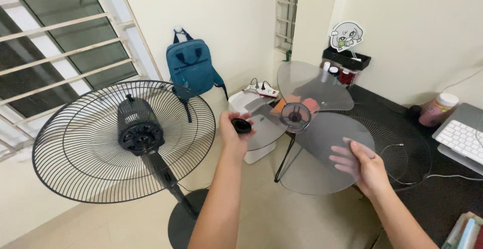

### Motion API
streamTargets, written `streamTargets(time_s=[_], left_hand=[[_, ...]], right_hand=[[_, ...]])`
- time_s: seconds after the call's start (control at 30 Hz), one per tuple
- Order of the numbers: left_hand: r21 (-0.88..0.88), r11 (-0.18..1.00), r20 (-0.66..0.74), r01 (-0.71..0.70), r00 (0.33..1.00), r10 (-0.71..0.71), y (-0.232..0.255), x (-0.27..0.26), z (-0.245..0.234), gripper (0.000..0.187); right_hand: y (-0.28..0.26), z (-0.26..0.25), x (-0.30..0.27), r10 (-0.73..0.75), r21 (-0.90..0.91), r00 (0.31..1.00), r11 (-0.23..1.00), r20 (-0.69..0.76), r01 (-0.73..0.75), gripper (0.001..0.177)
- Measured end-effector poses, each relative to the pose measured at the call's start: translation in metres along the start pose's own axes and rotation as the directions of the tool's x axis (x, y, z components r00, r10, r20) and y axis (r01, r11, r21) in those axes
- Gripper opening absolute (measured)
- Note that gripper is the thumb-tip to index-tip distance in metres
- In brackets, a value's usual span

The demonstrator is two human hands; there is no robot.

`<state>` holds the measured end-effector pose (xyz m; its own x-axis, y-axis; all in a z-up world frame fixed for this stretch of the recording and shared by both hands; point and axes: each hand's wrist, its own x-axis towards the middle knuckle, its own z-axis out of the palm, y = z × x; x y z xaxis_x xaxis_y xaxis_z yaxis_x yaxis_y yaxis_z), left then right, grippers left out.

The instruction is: The person removes the front grille and fan blades from a standing fan, then wipes the motor housing and grille with an orange cloth. The blades and grille are set aside on a nearby desk.

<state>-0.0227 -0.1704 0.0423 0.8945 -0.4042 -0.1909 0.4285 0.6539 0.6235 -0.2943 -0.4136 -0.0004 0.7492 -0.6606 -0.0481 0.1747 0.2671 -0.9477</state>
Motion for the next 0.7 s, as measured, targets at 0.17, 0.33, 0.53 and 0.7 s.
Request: streamTargets(time_s=[0.17, 0.33, 0.53, 0.7], left_hand=[[-0.062, 0.998, 0.072, -0.012, 0.997, 0.016, -0.011, 0.018, 0.019, 0.030], [-0.122, 0.993, 0.154, 0.003, 0.988, 0.015, -0.030, 0.035, 0.039, 0.022], [-0.196, 0.975, 0.276, 0.107, 0.960, -0.050, -0.056, 0.041, 0.076, 0.026], [-0.312, 0.916, 0.268, 0.251, 0.948, -0.169, -0.079, 0.036, 0.104, 0.043]], right_hand=[[-0.002, -0.017, 0.015, -0.020, 0.024, 1.000, 1.000, -0.014, 0.020, 0.041], [-0.006, -0.038, 0.031, -0.020, 0.047, 0.999, 0.999, -0.042, 0.022, 0.041], [-0.010, -0.065, 0.046, -0.041, 0.055, 0.997, 0.997, -0.065, 0.045, 0.042], [-0.006, -0.091, 0.055, -0.051, 0.106, 0.995, 0.993, -0.081, 0.059, 0.044]])
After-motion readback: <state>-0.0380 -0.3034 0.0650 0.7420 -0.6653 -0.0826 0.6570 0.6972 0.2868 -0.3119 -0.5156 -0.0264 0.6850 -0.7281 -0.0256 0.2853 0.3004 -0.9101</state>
